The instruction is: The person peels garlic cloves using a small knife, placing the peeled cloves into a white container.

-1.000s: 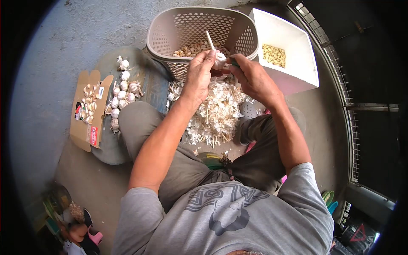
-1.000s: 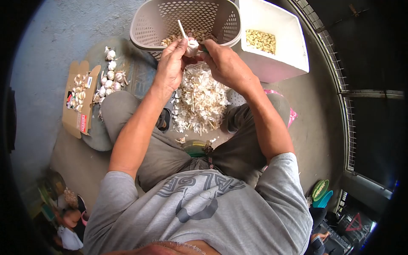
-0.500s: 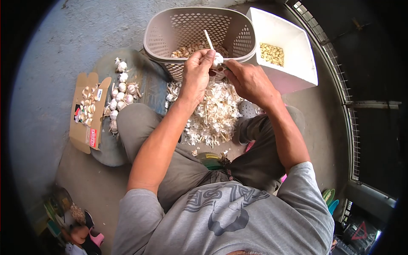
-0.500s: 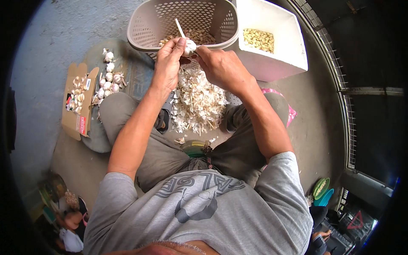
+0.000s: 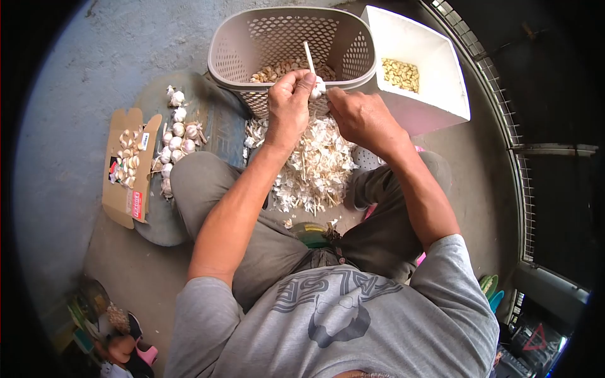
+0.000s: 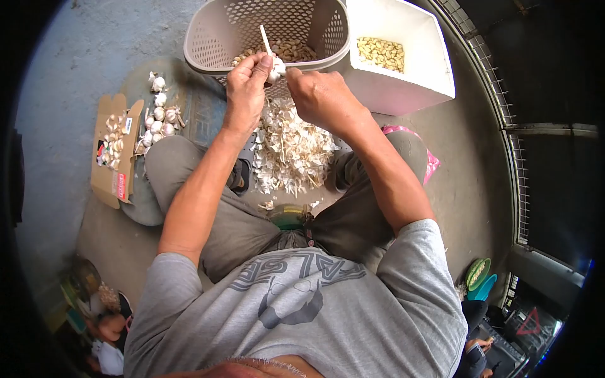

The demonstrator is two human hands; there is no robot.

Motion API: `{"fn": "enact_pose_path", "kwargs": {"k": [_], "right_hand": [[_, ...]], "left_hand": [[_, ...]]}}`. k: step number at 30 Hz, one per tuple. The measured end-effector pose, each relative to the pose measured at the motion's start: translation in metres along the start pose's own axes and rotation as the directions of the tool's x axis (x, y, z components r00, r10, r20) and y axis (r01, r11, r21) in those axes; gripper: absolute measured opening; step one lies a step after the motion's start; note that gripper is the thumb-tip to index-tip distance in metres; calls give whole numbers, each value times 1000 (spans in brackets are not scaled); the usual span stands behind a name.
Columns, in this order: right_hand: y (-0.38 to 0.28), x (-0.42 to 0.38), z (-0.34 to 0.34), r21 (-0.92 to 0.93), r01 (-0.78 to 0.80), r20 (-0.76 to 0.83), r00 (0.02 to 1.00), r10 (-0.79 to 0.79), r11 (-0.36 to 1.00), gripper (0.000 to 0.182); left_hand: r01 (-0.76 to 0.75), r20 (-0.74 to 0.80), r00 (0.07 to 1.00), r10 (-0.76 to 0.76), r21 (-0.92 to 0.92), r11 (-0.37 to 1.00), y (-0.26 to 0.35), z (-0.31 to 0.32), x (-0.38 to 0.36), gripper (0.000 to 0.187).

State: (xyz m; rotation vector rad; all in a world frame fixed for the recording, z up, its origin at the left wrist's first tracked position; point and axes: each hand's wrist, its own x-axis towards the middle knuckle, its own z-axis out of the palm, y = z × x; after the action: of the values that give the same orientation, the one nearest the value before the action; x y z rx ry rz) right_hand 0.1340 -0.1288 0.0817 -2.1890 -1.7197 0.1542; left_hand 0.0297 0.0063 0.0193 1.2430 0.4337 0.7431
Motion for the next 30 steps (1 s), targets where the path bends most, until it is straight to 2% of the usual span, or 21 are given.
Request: {"fn": "enact_pose_path", "kwargs": {"k": [2,4,7,9,13,15,22,27,30], "right_hand": [[8,0,7,-29,-4,21,1000,5,1000,11],[14,-1,12,-46,8,13,1000,-8,999,9],[8,0,4,18,11,-108,994,-9,1000,10],[-3,1,-3,28,10,-115,993,-7,1000,11],[-3,4,6,66,60,-176,983,-47,996,12],[-3,4,6,56,52,-162,986,-42,997,13],[-3,2,2,105,42,-166,986,-24,994,13],[-4,2,-2,57,-19,-51,998,22,998,12],[-5,4,0,2,-31,-1,1000,31,1000,10]], "left_hand": [[52,-29,998,-54,-66,996,1,-1,0,32],[-3,-37,999,1,-80,997,8,-5,4,32],[-21,-69,998,14,-111,994,8,-6,4,30],[-9,-59,998,1,-141,990,6,-5,3,28],[-25,-24,999,23,-60,998,2,-1,4,28],[-30,-12,999,29,-81,996,3,-1,4,29],[-69,-1,998,69,92,993,5,2,1,32],[-88,-19,996,90,104,991,3,6,0,30],[-117,-28,992,125,206,972,-1,6,-2,31]]}}
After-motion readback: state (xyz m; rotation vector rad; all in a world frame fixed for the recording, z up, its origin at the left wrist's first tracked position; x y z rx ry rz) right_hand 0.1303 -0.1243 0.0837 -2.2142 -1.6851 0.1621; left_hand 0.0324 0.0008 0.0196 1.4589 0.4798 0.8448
